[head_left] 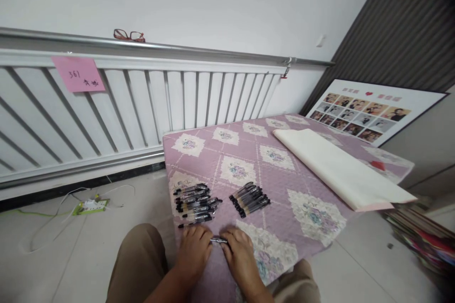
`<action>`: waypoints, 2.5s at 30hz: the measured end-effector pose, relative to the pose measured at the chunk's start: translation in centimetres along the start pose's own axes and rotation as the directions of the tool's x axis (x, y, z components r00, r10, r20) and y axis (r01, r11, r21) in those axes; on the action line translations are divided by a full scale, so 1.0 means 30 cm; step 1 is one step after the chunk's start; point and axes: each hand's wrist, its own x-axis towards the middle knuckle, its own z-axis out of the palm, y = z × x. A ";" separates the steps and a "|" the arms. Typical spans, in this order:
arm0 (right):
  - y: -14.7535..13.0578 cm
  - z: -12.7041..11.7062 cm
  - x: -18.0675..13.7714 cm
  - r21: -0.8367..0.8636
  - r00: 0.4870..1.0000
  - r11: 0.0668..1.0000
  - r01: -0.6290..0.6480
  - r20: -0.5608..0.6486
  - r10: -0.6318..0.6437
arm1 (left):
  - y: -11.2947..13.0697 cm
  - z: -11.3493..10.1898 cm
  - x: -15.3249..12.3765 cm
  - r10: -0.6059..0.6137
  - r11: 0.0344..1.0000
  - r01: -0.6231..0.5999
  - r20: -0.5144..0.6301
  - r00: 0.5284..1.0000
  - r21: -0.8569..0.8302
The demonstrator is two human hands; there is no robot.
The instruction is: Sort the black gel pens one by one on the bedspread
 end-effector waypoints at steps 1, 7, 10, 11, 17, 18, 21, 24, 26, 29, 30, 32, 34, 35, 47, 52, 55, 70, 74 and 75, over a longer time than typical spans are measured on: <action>-0.003 0.000 0.005 0.010 1.000 1.000 0.011 0.014 -0.012 | 0.002 -0.004 0.006 0.008 1.000 -0.008 0.001 1.000 0.010; 0.047 0.011 0.013 0.089 0.999 0.995 0.040 -0.005 -0.039 | -0.010 -0.013 0.025 -0.023 1.000 0.023 -0.044 0.999 -0.007; 0.100 0.022 0.008 0.131 0.996 0.991 0.003 -0.090 0.009 | -0.027 -0.011 0.018 -0.049 0.998 0.045 -0.083 0.995 -0.052; 0.115 0.025 0.007 0.130 0.992 0.991 -0.028 -0.120 0.044 | -0.031 -0.012 0.015 -0.056 0.996 0.050 -0.092 0.994 -0.067; 0.133 0.028 0.002 0.082 0.977 0.996 -0.040 -0.206 0.056 | -0.034 -0.020 0.007 -0.052 0.996 0.043 -0.116 0.992 -0.073; 0.125 0.024 0.000 0.063 0.978 0.998 -0.021 -0.205 0.034 | -0.034 -0.019 0.007 -0.044 0.997 0.036 -0.124 0.991 -0.068; 0.093 0.009 -0.005 -0.010 0.986 1.000 0.027 -0.165 -0.029 | -0.035 -0.012 0.006 -0.012 0.998 0.003 -0.145 0.989 -0.061; 0.057 -0.004 0.002 -0.048 0.993 0.995 0.084 -0.076 -0.088 | -0.038 -0.007 0.005 0.024 0.998 -0.033 -0.164 0.986 -0.056; 0.037 -0.008 0.013 -0.041 0.995 0.995 0.092 -0.032 -0.093 | -0.038 -0.007 0.006 0.038 0.997 -0.049 -0.177 0.983 -0.059; 0.018 -0.007 0.030 -0.014 0.998 0.998 0.058 0.000 -0.058 | -0.035 -0.012 0.006 0.035 0.996 -0.051 -0.196 0.980 -0.076; 0.015 -0.006 0.034 -0.005 0.999 0.999 0.051 0.009 -0.051 | -0.034 -0.013 0.006 0.032 0.996 -0.049 -0.202 0.979 -0.080; 0.013 -0.005 0.037 0.007 0.998 0.999 0.050 0.023 -0.050 | -0.031 -0.014 0.006 0.034 0.996 -0.051 -0.211 0.977 -0.073; 0.015 -0.004 0.036 0.013 0.998 0.999 0.051 0.035 -0.052 | -0.029 -0.012 0.006 0.045 0.997 -0.057 -0.221 0.974 -0.049; 0.016 -0.003 0.034 0.013 0.998 0.999 0.049 0.041 -0.049 | -0.028 -0.010 0.006 0.055 0.997 -0.064 -0.226 0.973 -0.033; 0.011 -0.010 0.028 0.056 0.996 0.995 0.078 0.035 -0.080 | -0.045 0.044 -0.002 0.129 0.990 -0.140 -0.288 0.949 -0.018; 0.010 0.002 0.025 0.081 0.996 0.992 0.094 -0.003 -0.094 | -0.056 0.064 0.003 0.146 0.987 -0.159 -0.293 0.945 -0.020; 0.018 0.010 0.022 0.072 0.991 0.988 0.134 -0.023 -0.133 | -0.054 0.058 0.006 0.149 0.987 -0.158 -0.258 0.955 -0.014; 0.019 -0.003 0.022 0.074 0.987 0.987 0.146 0.052 -0.150 | -0.053 0.033 0.003 0.153 0.988 -0.157 -0.185 0.971 -0.008; 0.022 0.007 0.020 0.041 0.984 0.984 0.173 0.022 -0.174 | -0.063 0.048 0.008 0.180 0.982 -0.185 -0.170 0.969 -0.017; 0.023 0.010 0.019 0.044 0.984 0.984 0.175 0.014 -0.175 | -0.065 0.052 0.009 0.180 0.982 -0.186 -0.171 0.969 -0.019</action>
